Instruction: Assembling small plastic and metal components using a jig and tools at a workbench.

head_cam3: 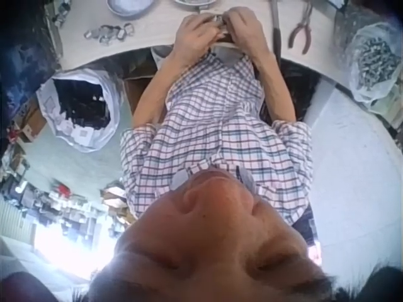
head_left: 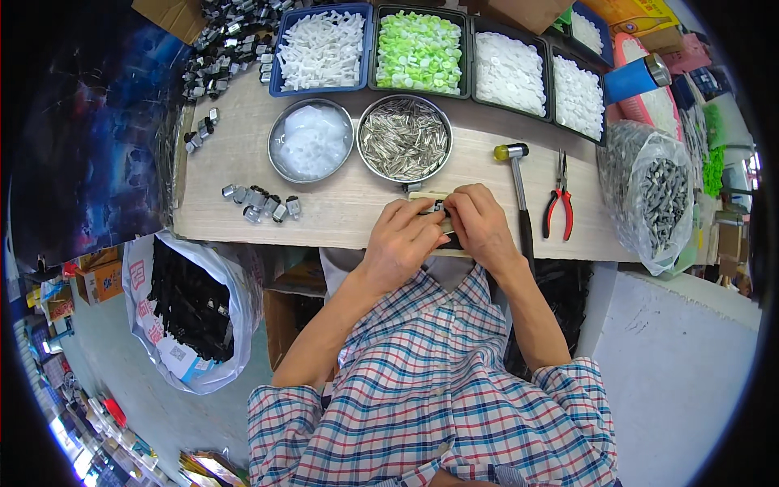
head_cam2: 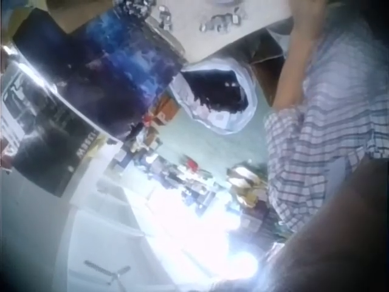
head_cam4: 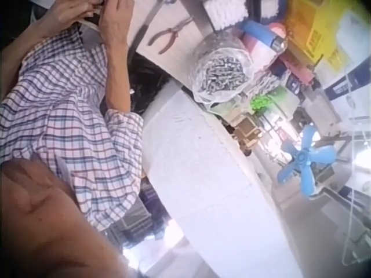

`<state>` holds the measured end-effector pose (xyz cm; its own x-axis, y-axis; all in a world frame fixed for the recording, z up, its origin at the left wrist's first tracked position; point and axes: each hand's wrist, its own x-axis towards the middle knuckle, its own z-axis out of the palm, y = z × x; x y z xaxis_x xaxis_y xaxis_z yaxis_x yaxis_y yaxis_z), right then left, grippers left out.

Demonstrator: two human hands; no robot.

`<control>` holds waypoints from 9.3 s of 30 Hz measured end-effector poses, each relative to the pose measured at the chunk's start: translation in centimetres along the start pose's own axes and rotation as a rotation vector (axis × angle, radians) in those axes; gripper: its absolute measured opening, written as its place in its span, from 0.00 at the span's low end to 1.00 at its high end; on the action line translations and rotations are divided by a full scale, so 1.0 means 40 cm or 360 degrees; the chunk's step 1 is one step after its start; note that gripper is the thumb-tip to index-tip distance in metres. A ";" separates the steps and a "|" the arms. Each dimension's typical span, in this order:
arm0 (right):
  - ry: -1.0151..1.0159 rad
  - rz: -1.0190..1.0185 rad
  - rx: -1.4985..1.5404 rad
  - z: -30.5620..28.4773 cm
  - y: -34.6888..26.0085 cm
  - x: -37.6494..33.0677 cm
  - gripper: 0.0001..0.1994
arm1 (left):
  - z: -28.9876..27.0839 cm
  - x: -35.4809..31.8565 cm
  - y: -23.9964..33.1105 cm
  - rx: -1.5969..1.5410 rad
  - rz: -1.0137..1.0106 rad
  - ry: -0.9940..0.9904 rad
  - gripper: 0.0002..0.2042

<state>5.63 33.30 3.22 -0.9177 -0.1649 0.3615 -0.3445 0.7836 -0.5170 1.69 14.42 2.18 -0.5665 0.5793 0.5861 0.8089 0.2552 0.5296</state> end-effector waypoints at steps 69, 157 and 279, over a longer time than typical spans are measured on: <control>0.0238 0.0095 -0.0031 0.019 -0.105 -0.103 0.13 | -0.048 -0.089 0.109 0.0005 -0.0149 0.0051 0.12; 0.0605 0.0329 0.0424 0.026 -0.163 -0.092 0.08 | -0.005 -0.022 0.161 -0.1667 -0.1690 0.0492 0.07; 0.0146 0.0219 -0.0121 -0.010 -0.102 -0.108 0.09 | -0.028 -0.091 0.161 0.0233 -0.0306 -0.0338 0.24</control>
<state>11.07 31.05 4.10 -0.9319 -0.0005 0.3628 -0.1979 0.8388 -0.5072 8.78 13.08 4.15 -0.6783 0.6542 0.3344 0.7128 0.4757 0.5153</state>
